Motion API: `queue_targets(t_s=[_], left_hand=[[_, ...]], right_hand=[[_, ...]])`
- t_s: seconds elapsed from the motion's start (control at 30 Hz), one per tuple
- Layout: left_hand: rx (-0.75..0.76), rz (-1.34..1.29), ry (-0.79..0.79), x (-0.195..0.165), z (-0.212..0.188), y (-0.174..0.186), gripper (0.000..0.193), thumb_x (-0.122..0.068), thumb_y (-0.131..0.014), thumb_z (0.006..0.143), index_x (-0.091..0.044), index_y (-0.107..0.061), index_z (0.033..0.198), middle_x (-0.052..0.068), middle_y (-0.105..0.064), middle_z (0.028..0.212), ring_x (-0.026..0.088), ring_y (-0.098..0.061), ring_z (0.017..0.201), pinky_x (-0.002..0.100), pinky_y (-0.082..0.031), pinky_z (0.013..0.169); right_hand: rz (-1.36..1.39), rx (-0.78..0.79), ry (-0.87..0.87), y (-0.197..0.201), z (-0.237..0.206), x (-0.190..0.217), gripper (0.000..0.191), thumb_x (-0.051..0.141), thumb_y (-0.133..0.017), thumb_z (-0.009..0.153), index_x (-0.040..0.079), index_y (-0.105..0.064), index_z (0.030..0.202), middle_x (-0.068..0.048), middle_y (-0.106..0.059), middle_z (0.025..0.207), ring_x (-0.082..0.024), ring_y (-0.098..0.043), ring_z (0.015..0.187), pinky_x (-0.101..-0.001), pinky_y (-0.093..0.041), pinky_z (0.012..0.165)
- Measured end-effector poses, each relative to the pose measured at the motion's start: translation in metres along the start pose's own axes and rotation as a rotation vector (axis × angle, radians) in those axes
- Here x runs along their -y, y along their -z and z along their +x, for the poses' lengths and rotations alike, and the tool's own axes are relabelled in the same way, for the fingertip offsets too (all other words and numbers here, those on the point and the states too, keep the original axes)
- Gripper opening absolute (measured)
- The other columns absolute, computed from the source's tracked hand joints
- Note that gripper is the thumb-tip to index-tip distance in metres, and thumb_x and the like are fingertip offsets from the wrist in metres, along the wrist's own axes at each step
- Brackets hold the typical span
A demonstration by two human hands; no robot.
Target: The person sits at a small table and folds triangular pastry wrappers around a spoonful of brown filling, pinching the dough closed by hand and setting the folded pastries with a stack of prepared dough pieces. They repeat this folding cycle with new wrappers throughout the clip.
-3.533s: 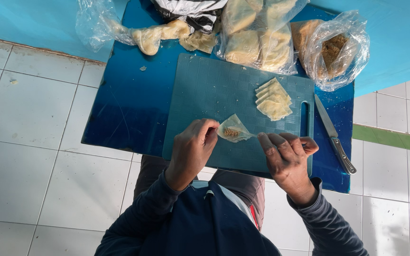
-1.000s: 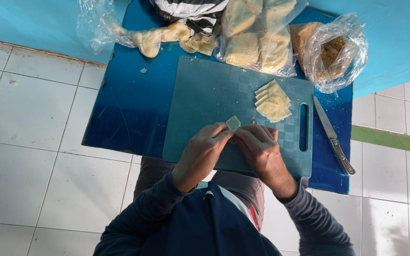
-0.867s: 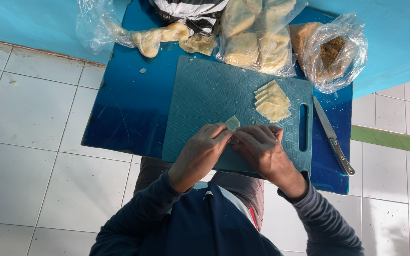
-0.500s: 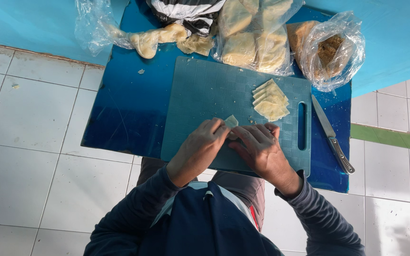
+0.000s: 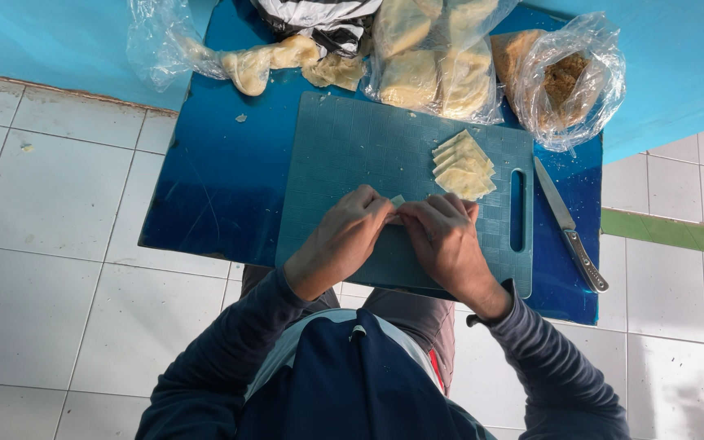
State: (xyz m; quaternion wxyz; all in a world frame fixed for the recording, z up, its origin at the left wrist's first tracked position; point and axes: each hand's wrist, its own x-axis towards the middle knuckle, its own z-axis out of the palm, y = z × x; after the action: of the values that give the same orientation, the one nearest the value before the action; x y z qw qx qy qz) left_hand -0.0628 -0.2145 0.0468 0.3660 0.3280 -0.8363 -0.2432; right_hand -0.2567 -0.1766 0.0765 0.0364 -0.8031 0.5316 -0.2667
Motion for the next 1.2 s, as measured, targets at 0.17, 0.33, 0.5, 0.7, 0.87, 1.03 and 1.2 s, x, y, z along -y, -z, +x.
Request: queue_targets(t_s=[0.17,0.33,0.5,0.7,0.87,1.03,1.2], left_hand=[[0.015,-0.051,0.064,0.001,0.01,0.004,0.016,-0.003,-0.07,0.093,0.0,-0.058,0.104,0.015,-0.064,0.09,0.036,-0.066,0.086,0.045,-0.051,0.07],[-0.018,-0.091,0.027,0.004,0.021,0.009,0.02,-0.005,-0.074,0.086,-0.003,-0.056,0.096,0.013,-0.065,0.088,0.035,-0.067,0.085,0.045,-0.052,0.071],[0.0,-0.089,0.024,0.007,0.018,0.01,0.016,-0.002,-0.071,0.093,-0.004,-0.057,0.099,0.012,-0.065,0.09,0.033,-0.066,0.087,0.044,-0.052,0.072],[0.054,-0.054,-0.048,0.009,0.011,0.012,0.016,-0.009,-0.072,0.09,-0.003,-0.061,0.099,0.013,-0.063,0.094,0.032,-0.064,0.089,0.044,-0.052,0.075],[0.033,0.131,0.012,0.012,0.011,0.009,0.012,-0.012,-0.072,0.095,-0.004,-0.063,0.098,0.013,-0.062,0.094,0.031,-0.064,0.089,0.044,-0.052,0.076],[0.089,0.064,0.077,0.022,0.021,0.013,0.018,-0.02,-0.078,0.089,-0.007,-0.066,0.092,0.011,-0.064,0.089,0.031,-0.064,0.086,0.044,-0.052,0.073],[0.04,-0.014,0.048,0.023,0.023,0.019,0.024,-0.018,-0.078,0.087,-0.002,-0.063,0.098,0.011,-0.063,0.091,0.032,-0.064,0.087,0.044,-0.051,0.073]], right_hand=[[0.325,0.123,-0.214,0.002,0.015,-0.004,0.014,0.013,-0.072,0.092,0.01,-0.072,0.105,-0.002,-0.068,0.093,-0.017,-0.07,0.087,-0.0306,-0.05,0.081],[0.138,0.134,-0.067,0.011,0.011,-0.002,0.011,0.011,-0.072,0.094,0.009,-0.07,0.105,-0.002,-0.071,0.098,-0.018,-0.069,0.094,-0.0364,-0.041,0.087],[0.101,0.17,0.026,0.009,0.007,-0.007,0.015,0.017,-0.075,0.091,0.01,-0.071,0.104,-0.004,-0.066,0.097,-0.022,-0.065,0.095,-0.0411,-0.037,0.09],[0.09,0.134,0.002,-0.002,0.013,-0.018,0.011,0.016,-0.073,0.095,0.011,-0.072,0.105,-0.008,-0.062,0.097,-0.024,-0.062,0.095,-0.0407,-0.039,0.094],[0.168,0.197,-0.061,0.004,0.019,-0.012,0.015,0.017,-0.072,0.097,0.009,-0.068,0.108,-0.002,-0.064,0.091,-0.017,-0.065,0.09,-0.0381,-0.037,0.091],[0.101,0.248,0.002,0.012,0.024,-0.008,0.015,0.018,-0.076,0.09,0.011,-0.068,0.1,-0.001,-0.064,0.088,-0.017,-0.064,0.088,-0.0387,-0.033,0.085],[0.016,0.099,0.039,0.002,0.021,-0.011,0.01,0.018,-0.075,0.092,0.013,-0.07,0.099,-0.003,-0.062,0.092,-0.023,-0.061,0.091,-0.0395,-0.035,0.087]])
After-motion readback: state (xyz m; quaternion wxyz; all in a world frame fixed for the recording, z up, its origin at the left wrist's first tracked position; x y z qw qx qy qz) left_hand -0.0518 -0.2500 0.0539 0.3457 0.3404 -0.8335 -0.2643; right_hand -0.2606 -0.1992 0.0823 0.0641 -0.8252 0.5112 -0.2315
